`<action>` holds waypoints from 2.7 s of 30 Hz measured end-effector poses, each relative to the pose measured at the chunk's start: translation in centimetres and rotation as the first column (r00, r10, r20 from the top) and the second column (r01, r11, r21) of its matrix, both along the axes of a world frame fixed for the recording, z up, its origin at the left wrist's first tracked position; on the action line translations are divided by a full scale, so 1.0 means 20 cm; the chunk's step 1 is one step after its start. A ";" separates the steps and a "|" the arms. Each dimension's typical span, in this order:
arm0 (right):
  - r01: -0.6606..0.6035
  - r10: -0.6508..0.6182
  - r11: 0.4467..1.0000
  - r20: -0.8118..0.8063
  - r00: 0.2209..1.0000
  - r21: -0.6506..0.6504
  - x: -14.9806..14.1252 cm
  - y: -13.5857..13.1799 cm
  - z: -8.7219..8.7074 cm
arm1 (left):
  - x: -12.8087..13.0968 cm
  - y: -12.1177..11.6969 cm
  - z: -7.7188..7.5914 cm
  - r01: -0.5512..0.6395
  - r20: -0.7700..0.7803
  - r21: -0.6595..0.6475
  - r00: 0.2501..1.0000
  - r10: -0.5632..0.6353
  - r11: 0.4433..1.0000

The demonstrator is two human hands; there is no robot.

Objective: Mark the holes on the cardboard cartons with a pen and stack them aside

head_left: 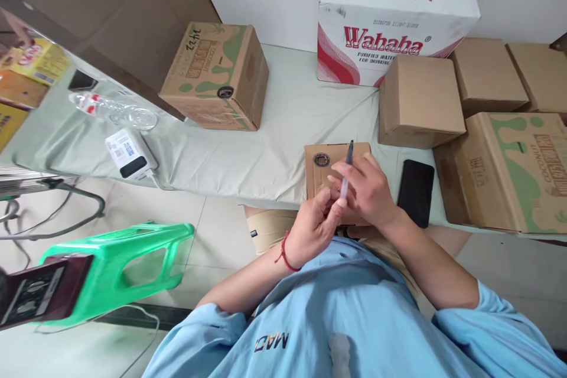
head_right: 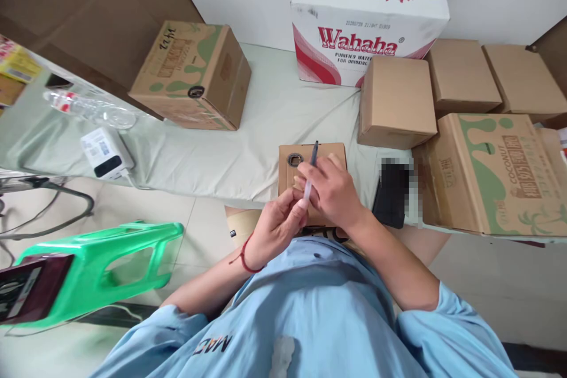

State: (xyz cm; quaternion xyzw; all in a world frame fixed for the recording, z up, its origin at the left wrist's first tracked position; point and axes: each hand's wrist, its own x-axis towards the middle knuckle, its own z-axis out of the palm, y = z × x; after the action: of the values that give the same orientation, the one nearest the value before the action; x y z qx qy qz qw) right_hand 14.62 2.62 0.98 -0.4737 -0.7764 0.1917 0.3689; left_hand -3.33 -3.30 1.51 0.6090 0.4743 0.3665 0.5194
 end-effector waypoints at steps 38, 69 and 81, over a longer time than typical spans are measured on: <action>-0.010 -0.078 0.944 -0.250 0.965 -0.331 -0.06 0.26 -0.13 | 0.06 0.10 -0.20 0.038 -0.333 0.686 0.905 0.266 0.727; -0.121 0.042 0.939 -0.243 0.969 -0.322 -0.04 0.24 -0.14 | 0.06 0.09 -0.21 0.012 -0.316 0.661 0.911 0.264 0.750; -0.083 0.005 0.942 -0.234 0.972 -0.324 -0.04 0.23 -0.14 | 0.06 0.09 -0.22 0.013 -0.313 0.672 0.911 0.268 0.741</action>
State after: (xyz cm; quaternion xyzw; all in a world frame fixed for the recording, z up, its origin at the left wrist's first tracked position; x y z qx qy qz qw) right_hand 13.84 7.19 -1.72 -0.4860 -0.6955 0.3814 0.3669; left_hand -2.13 -1.45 -2.85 0.7783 0.4488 0.4168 0.1384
